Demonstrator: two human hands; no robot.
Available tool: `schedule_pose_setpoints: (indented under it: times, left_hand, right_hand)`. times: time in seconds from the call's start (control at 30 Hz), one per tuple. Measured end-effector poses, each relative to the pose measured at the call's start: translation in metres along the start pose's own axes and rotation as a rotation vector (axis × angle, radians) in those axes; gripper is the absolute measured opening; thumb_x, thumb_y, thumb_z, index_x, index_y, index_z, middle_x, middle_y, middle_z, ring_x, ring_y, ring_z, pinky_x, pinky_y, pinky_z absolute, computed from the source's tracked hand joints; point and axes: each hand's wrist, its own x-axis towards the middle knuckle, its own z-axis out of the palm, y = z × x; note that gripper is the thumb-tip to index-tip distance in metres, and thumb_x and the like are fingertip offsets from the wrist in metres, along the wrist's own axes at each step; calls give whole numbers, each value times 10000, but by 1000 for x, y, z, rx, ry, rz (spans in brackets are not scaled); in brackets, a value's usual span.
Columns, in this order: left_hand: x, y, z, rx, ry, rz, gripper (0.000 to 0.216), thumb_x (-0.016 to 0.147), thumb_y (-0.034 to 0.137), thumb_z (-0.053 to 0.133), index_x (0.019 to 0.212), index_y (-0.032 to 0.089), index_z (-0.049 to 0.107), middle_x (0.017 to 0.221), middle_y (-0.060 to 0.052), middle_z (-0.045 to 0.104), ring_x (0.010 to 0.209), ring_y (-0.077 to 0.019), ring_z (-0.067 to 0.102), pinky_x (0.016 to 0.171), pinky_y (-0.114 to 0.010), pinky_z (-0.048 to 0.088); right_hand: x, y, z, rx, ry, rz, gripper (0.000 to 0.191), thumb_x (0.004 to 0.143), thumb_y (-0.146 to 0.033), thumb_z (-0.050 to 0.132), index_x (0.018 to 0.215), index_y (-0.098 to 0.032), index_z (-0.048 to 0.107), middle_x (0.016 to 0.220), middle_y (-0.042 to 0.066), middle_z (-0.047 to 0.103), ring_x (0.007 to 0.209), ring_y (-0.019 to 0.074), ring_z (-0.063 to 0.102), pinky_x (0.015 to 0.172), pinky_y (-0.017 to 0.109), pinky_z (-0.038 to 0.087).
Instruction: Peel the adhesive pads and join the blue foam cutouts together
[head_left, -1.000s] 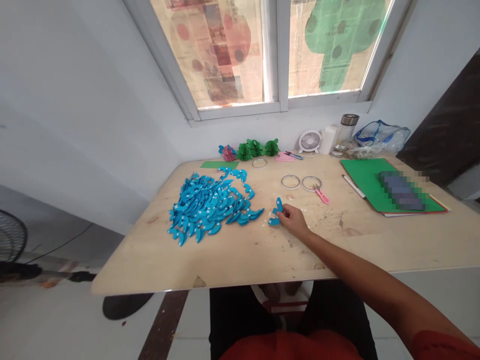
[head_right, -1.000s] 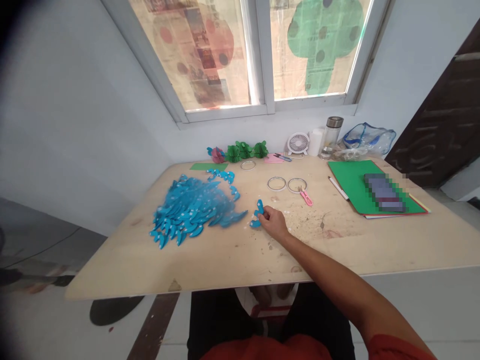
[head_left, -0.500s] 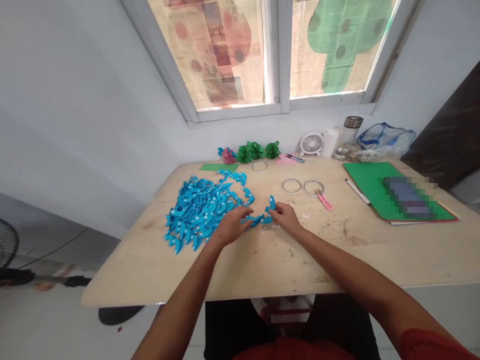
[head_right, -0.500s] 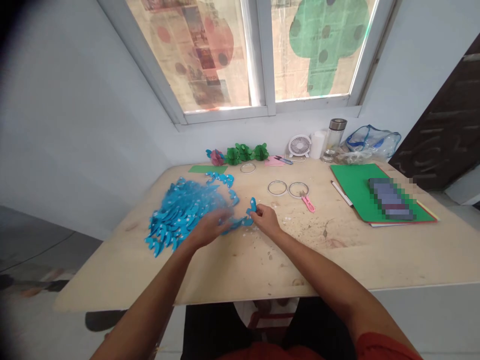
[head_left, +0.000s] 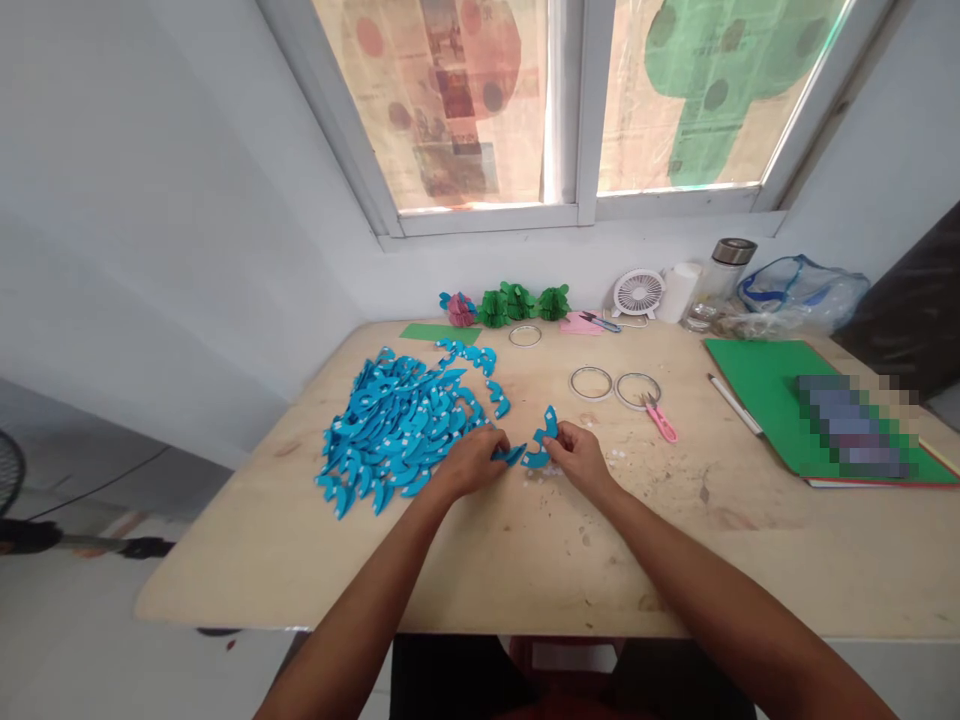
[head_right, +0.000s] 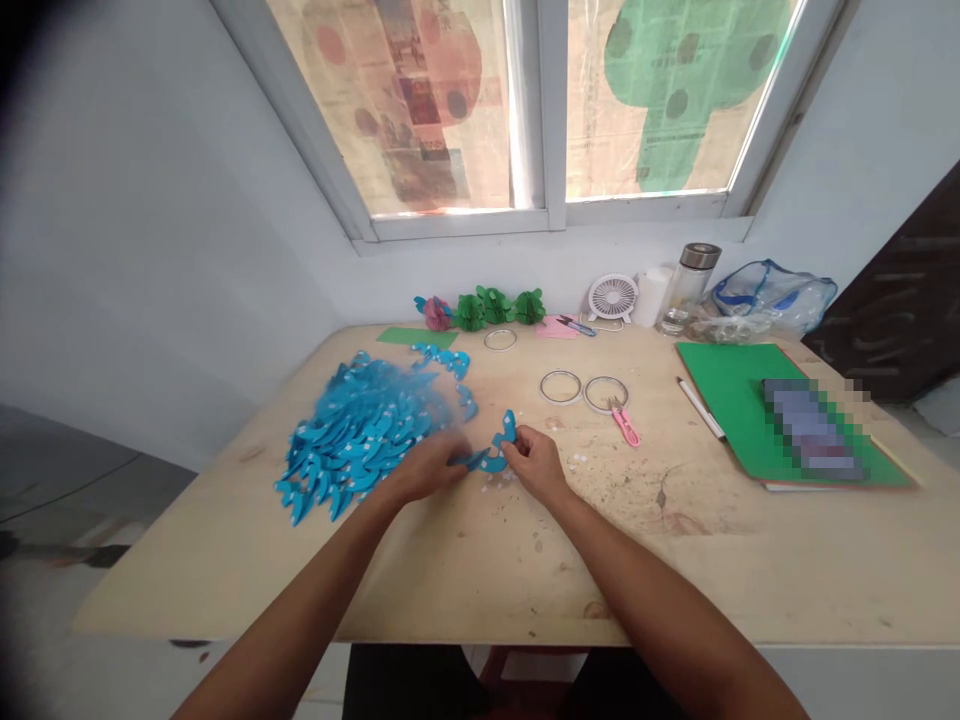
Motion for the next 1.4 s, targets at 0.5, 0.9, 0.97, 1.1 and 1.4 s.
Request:
schedule_pose_setpoints:
  times: [0.5, 0.9, 0.97, 1.1, 1.4]
  left_hand:
    - [-17, 16, 16, -315, 728, -164, 168, 825, 246, 482, 858, 184, 635, 878, -53, 686, 820, -187, 630, 729, -290, 470]
    - [-1, 22, 14, -889, 743, -276, 231, 736, 318, 572, 861, 150, 670, 836, -50, 704, 778, -189, 646, 718, -305, 509]
    - [3, 23, 14, -934, 758, -278, 237, 734, 316, 574, 861, 139, 668, 841, -59, 703, 779, -188, 644, 724, -308, 510]
    - [9, 28, 11, -810, 745, -253, 189, 756, 286, 555, 838, 154, 664, 822, -45, 701, 776, -178, 635, 736, -306, 503]
    - [18, 47, 19, -258, 716, -53, 191, 838, 180, 463, 856, 198, 652, 871, -63, 680, 883, -201, 615, 798, -321, 457]
  right_hand:
    - [0, -3, 0, 2, 9, 18, 255, 725, -389, 582, 610, -181, 490, 486, -59, 395, 458, 85, 343, 431, 215, 260]
    - [-4, -16, -2, 85, 17, -3, 314, 725, -429, 590, 572, -196, 447, 487, -55, 383, 462, 92, 341, 446, 230, 261]
    - [-4, -17, -2, 116, 23, 0, 313, 720, -433, 602, 583, -194, 451, 495, -55, 388, 466, 91, 343, 449, 228, 269]
    - [-5, -22, -2, 283, 3, 2, 268, 717, -406, 630, 617, -188, 509, 513, -49, 430, 483, 98, 386, 476, 229, 316]
    - [-1, -26, -4, 617, 1, 80, 272, 660, -350, 711, 892, -215, 665, 741, 16, 645, 726, 182, 574, 712, 313, 451]
